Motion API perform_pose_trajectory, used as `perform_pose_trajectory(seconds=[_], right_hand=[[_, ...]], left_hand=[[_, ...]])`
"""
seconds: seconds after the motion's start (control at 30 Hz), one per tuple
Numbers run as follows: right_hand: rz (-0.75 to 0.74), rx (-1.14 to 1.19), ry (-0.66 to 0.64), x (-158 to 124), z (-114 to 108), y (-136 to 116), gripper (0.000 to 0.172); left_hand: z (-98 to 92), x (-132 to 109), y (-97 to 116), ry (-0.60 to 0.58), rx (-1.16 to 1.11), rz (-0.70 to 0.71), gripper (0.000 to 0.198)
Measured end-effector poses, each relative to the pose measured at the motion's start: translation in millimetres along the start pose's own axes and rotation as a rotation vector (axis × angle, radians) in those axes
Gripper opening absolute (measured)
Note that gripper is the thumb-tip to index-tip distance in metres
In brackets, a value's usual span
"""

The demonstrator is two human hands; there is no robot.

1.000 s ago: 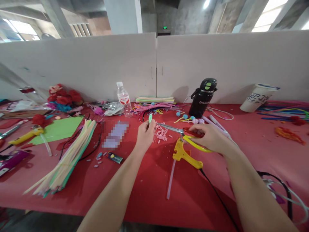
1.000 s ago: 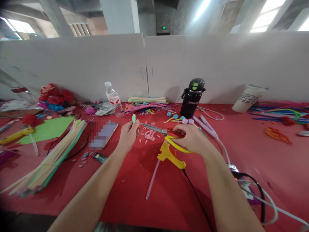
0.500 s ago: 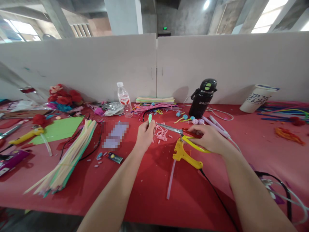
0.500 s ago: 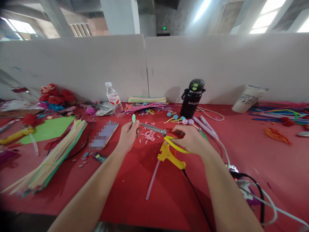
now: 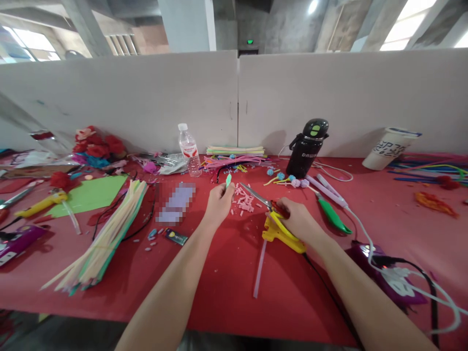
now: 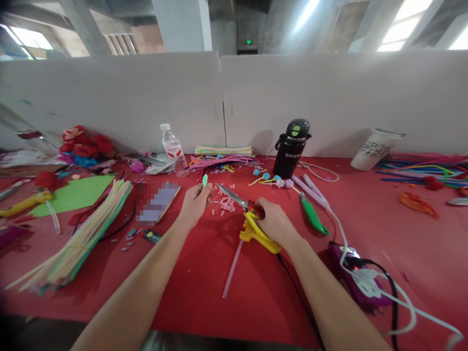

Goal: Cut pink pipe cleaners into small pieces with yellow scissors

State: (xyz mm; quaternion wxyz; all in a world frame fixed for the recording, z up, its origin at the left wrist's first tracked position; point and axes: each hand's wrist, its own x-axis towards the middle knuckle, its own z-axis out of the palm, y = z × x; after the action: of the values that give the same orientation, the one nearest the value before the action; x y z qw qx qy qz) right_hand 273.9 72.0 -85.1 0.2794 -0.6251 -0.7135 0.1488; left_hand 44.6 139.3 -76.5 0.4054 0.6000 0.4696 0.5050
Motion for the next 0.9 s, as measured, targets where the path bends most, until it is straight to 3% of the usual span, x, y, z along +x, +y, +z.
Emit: perform_pose_trajectory(seconds=[0.37,0.9], right_hand=[[0.011,0.081,0.088,-6.2,0.2,-12.2,0.028],[-0.028,0.044,0.065,-4.7,1.3,-7.0,0.017]], left_hand=[[-1.5,-1.8,8.1,0.011,-0.077,-0.014,0.038],[-5.5,-2.5,13.3,-0.005,-0.132,-0.019,0.04]])
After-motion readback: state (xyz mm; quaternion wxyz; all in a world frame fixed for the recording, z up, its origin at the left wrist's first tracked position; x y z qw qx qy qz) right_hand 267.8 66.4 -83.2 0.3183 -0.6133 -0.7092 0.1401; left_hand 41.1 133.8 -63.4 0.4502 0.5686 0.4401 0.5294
